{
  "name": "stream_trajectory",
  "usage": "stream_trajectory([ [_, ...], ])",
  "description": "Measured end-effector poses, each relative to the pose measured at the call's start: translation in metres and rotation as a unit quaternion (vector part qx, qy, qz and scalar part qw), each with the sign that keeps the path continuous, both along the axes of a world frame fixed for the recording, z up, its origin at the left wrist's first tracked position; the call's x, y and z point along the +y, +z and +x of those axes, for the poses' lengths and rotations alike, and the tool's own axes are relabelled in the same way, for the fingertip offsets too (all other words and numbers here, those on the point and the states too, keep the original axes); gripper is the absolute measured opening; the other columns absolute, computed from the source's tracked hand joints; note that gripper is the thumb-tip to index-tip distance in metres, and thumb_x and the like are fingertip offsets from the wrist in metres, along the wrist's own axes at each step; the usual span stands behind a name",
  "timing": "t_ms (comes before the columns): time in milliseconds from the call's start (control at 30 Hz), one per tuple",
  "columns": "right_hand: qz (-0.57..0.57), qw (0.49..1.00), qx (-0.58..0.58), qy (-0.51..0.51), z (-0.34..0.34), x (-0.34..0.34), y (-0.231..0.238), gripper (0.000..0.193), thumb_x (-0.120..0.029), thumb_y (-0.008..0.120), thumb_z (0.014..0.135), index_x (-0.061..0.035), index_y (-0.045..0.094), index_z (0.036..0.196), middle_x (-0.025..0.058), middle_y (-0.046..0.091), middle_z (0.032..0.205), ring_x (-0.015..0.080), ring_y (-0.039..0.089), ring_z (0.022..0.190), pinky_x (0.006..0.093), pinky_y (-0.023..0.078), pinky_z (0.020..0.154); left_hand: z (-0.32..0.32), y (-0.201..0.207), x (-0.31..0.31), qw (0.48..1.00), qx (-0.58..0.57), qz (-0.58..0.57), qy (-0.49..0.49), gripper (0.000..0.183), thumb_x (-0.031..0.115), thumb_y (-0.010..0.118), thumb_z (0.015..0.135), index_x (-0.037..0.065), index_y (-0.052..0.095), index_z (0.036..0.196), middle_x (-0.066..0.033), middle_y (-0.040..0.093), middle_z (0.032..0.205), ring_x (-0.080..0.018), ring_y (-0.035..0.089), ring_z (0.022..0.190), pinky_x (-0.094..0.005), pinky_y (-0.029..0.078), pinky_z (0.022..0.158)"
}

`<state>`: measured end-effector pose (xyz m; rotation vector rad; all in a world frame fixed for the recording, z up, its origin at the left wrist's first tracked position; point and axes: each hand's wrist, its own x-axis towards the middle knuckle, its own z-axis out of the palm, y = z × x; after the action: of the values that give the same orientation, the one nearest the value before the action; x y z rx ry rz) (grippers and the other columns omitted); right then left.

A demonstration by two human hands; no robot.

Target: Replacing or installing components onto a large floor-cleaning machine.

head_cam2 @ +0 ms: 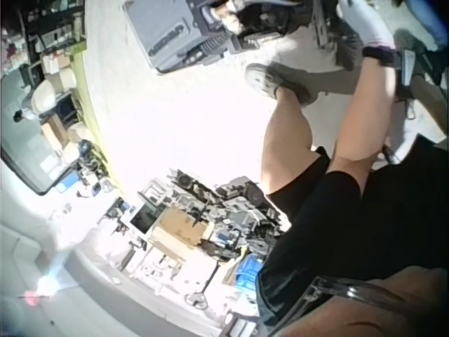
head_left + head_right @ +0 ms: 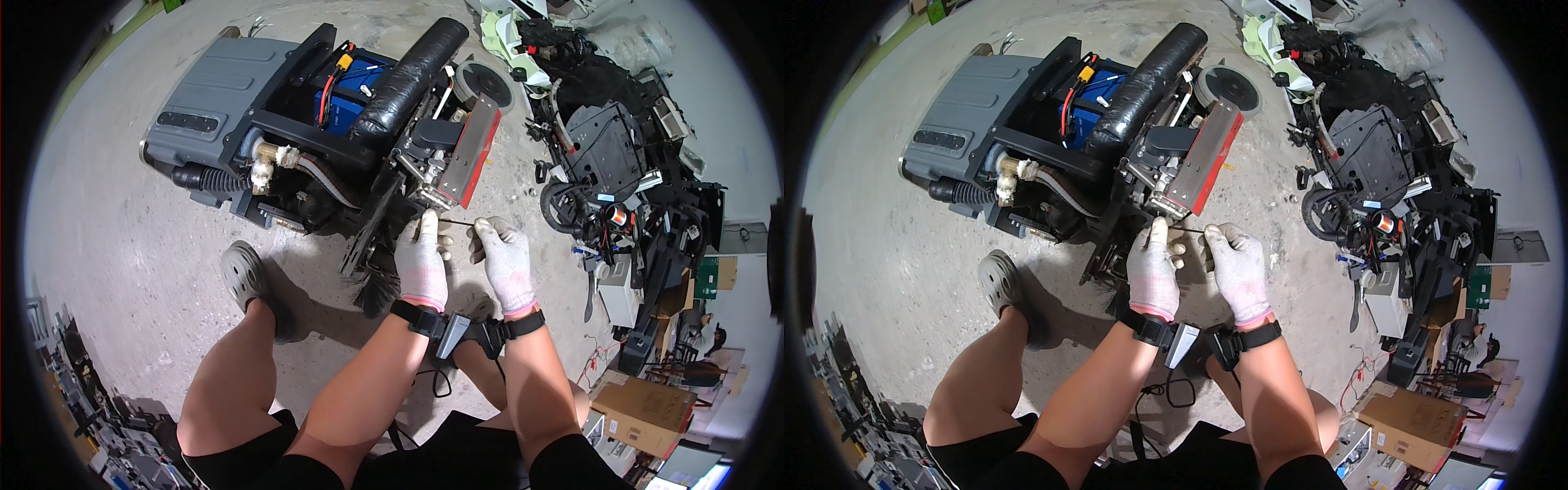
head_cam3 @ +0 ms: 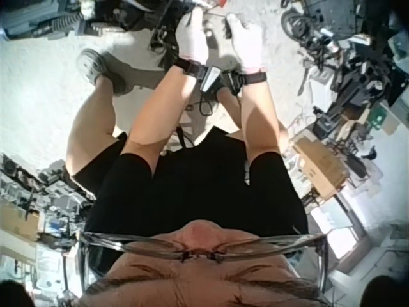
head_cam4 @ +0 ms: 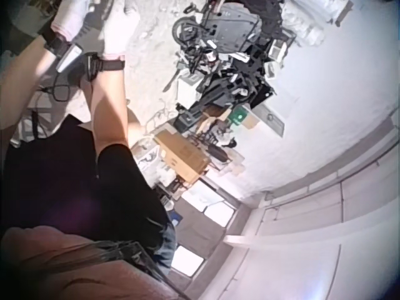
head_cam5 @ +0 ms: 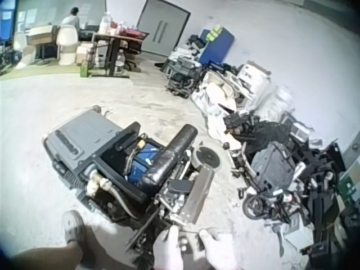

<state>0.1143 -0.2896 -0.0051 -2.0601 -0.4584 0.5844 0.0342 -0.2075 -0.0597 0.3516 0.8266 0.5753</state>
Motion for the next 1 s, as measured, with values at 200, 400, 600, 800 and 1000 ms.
stream_trajectory([
  [200,0.121,0.966,0.216,-0.078,-0.011,-0.005,-0.046,0.022,-0.021,0.058,0.104,-0.0023,0.068,0.101,0.0051,0.068,0.085,0.0137,0.061,0.072,0.0284,0.049,0.066,-0.003,-0.012,0.002,0.995,-0.088,-0.043,-0.014,0.028,0.033,0.061,0.104,0.007,0.065,0.114,0.0016,0.061,0.083,-0.0075,0.055,0.07,-0.0222,0.044,0.059],
  [400,0.195,0.942,0.265,-0.064,-0.014,-0.005,-0.055,0.023,-0.023,0.056,0.105,-0.0019,0.066,0.107,0.0069,0.07,0.092,0.0155,0.065,0.078,0.0296,0.051,0.072,-0.007,-0.011,0.006,0.996,-0.069,-0.048,-0.041,0.027,0.035,0.058,0.105,0.009,0.066,0.106,0.0014,0.057,0.078,-0.0082,0.052,0.061,-0.0239,0.044,0.05],
  [600,0.219,0.905,0.357,-0.072,-0.014,-0.003,-0.059,0.028,-0.021,0.054,0.107,-0.0004,0.066,0.122,0.0059,0.071,0.095,0.0142,0.064,0.078,0.0278,0.051,0.07,-0.009,-0.011,0.009,0.997,-0.026,-0.039,-0.056,0.028,0.038,0.058,0.105,0.011,0.067,0.105,0.004,0.057,0.077,-0.0055,0.051,0.061,-0.0227,0.043,0.051],
  [800,0.231,0.919,0.318,-0.007,-0.011,-0.009,-0.07,0.025,-0.021,0.053,0.108,-0.0008,0.066,0.115,0.0051,0.069,0.091,0.0148,0.062,0.078,0.0283,0.049,0.071,-0.01,-0.018,0.009,0.998,-0.001,0.036,-0.06,0.031,0.04,0.059,0.105,0.011,0.069,0.105,0.0045,0.059,0.079,-0.0039,0.05,0.064,-0.0207,0.041,0.057],
  [1000,0.206,0.935,0.288,0.008,-0.008,-0.012,-0.065,0.024,-0.022,0.053,0.108,-0.0017,0.065,0.112,0.004,0.067,0.089,0.0153,0.061,0.078,0.03,0.049,0.072,-0.01,-0.017,0.009,0.994,0.037,0.069,-0.081,0.033,0.04,0.058,0.105,0.009,0.07,0.107,0.0048,0.058,0.078,-0.0037,0.049,0.065,-0.0217,0.04,0.057],
])
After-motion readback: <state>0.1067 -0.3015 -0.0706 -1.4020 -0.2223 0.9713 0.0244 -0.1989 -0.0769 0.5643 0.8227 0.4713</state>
